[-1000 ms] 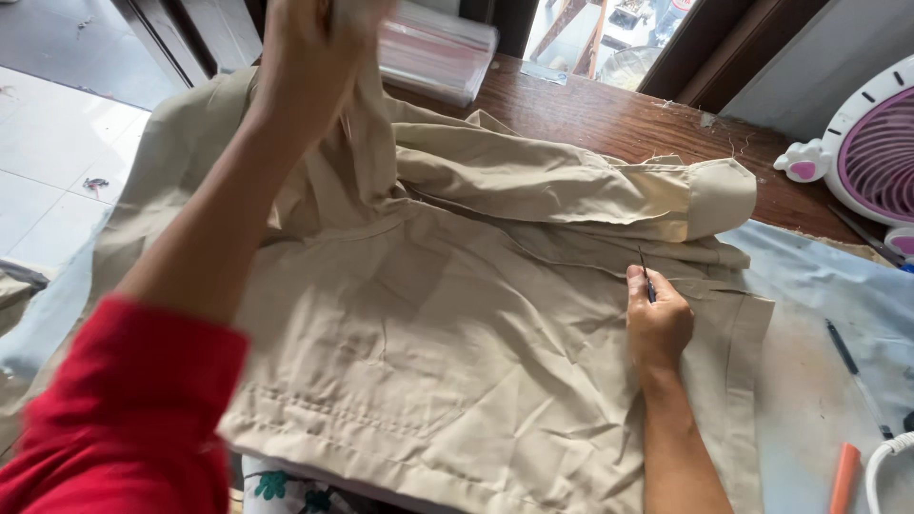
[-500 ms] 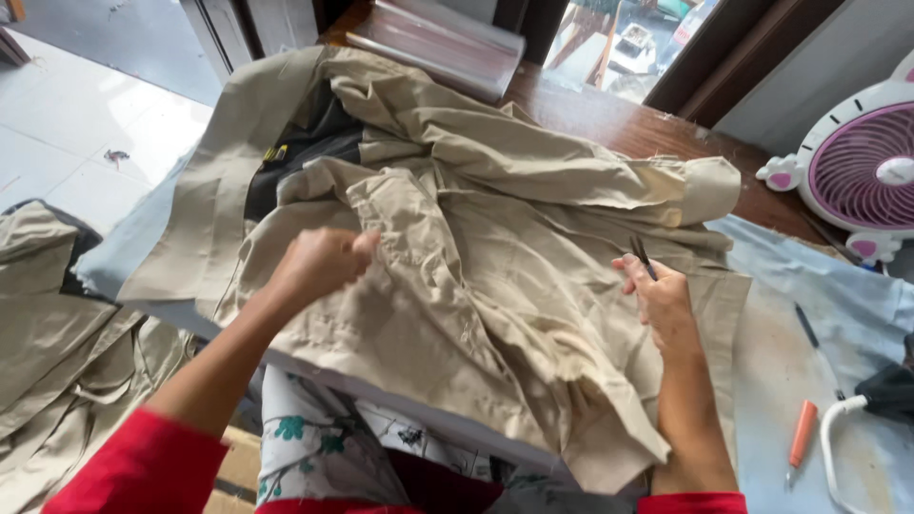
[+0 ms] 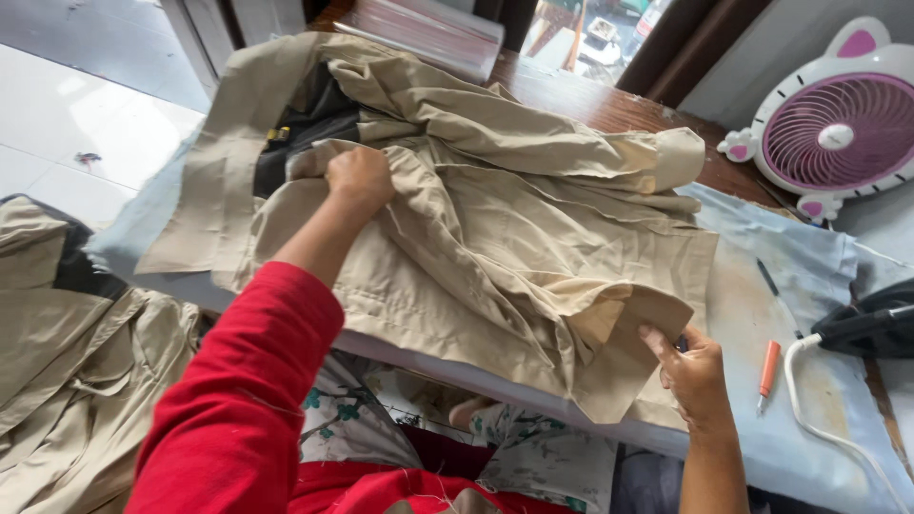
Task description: The person uses small scissors to cut loose threads and seams on a beige jacket laid out on a table. They repeatedly reposition the jacket to access different areas, including the pockets and collar, while cutting away excess fabric and threads.
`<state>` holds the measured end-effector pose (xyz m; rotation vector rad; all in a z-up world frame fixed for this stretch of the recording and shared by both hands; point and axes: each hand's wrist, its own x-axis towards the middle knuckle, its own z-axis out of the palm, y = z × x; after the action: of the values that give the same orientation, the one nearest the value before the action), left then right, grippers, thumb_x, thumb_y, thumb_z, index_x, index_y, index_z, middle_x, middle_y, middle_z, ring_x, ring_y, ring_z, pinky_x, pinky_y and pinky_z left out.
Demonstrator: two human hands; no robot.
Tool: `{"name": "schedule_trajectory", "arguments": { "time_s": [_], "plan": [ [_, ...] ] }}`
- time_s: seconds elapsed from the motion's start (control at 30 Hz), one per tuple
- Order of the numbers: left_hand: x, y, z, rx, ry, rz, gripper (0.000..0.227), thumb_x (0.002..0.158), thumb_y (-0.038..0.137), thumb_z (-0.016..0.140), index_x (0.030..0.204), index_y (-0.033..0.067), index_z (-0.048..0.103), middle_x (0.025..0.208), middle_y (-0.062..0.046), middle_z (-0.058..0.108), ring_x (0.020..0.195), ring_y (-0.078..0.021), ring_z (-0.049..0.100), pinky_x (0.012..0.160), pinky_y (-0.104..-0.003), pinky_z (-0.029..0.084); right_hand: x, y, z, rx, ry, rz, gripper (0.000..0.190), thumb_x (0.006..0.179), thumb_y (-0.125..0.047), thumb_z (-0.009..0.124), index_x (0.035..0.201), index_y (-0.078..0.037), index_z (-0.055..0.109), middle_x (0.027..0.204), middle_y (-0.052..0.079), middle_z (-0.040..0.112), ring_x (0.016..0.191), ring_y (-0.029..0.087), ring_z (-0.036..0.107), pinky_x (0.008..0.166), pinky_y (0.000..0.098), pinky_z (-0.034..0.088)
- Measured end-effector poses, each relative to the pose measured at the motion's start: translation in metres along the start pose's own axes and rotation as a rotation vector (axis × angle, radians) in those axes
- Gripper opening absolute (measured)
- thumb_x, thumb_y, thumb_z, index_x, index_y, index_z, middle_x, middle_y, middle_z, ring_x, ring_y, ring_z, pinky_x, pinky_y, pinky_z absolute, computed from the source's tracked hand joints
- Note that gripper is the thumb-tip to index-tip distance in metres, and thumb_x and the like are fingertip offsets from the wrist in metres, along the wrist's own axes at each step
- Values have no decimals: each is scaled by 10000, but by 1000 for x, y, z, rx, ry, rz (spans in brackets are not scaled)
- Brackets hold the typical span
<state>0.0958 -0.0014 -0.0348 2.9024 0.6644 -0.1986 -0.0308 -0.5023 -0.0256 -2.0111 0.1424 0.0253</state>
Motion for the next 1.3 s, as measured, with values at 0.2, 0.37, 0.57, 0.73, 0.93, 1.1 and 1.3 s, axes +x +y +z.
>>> {"name": "schedule_trajectory", "arguments": {
  "time_s": [0.2, 0.37, 0.57, 0.73, 0.93, 1.1, 1.3],
  "plan": [
    [-4, -14, 16, -191, 112, -66, 636, 899, 633, 606, 1194, 87, 744, 1214, -171, 715, 1156, -379, 676, 838, -543, 565, 11, -16, 18, 56, -58, -99, 140, 918, -139, 766, 932, -11, 711, 517, -9, 288, 405, 106, 248, 368, 307, 199],
    [40, -54, 56, -1179, 677, -152, 478, 977, 471, 563, 628, 144, 569, 606, 10, 536, 658, -155, 476, 681, -435, 392, 86, 31, -33, 785, -49, 127, 477, 1120, -299, 521, 682, -259, 335, 439, -61, 96, 331, 61, 106, 398, 230, 79],
    [33, -55, 48, -1545, 503, -149, 451, 1016, 370, 607, 642, 181, 440, 663, 40, 376, 634, -87, 388, 485, -332, 604, 39, 107, 1, 321, 134, 237, 291, 990, -119, 580, 1268, -203, 575, 759, 23, 522, 431, 120, 401, 309, 328, 256],
    [-24, -49, 21, -1543, 183, -131, 213, 984, 381, 595, 952, 171, 588, 977, -16, 603, 928, -104, 611, 774, -335, 676, -46, 36, 4, -45, 310, -22, 316, 1054, -232, 618, 1284, -25, 685, 853, 136, 711, 616, 157, 551, 341, 283, 365],
    [-58, -28, 28, -1288, -10, -147, 257, 903, 317, 737, 863, 69, 685, 765, -53, 675, 671, -109, 668, 633, -251, 618, -60, -8, 33, -229, 125, 230, 648, 870, -410, 730, 1387, -24, 674, 1148, 108, 746, 834, 204, 601, 683, 344, 484],
    [-79, -31, -5, -1138, 133, -122, 439, 921, 253, 763, 637, 177, 437, 602, -5, 644, 546, -55, 580, 568, -236, 449, -34, 37, 29, 5, 156, 9, 359, 907, -189, 789, 1189, 32, 779, 920, 35, 723, 828, 108, 568, 686, 297, 474],
    [-92, -39, 43, -1367, -68, -104, 433, 1062, 229, 641, 673, 73, 533, 721, -79, 608, 681, -202, 732, 580, -286, 651, -50, 41, 7, 193, 121, 253, 369, 865, -191, 774, 1165, -17, 646, 739, 172, 616, 522, 158, 518, 299, 266, 264]
  ]
}}
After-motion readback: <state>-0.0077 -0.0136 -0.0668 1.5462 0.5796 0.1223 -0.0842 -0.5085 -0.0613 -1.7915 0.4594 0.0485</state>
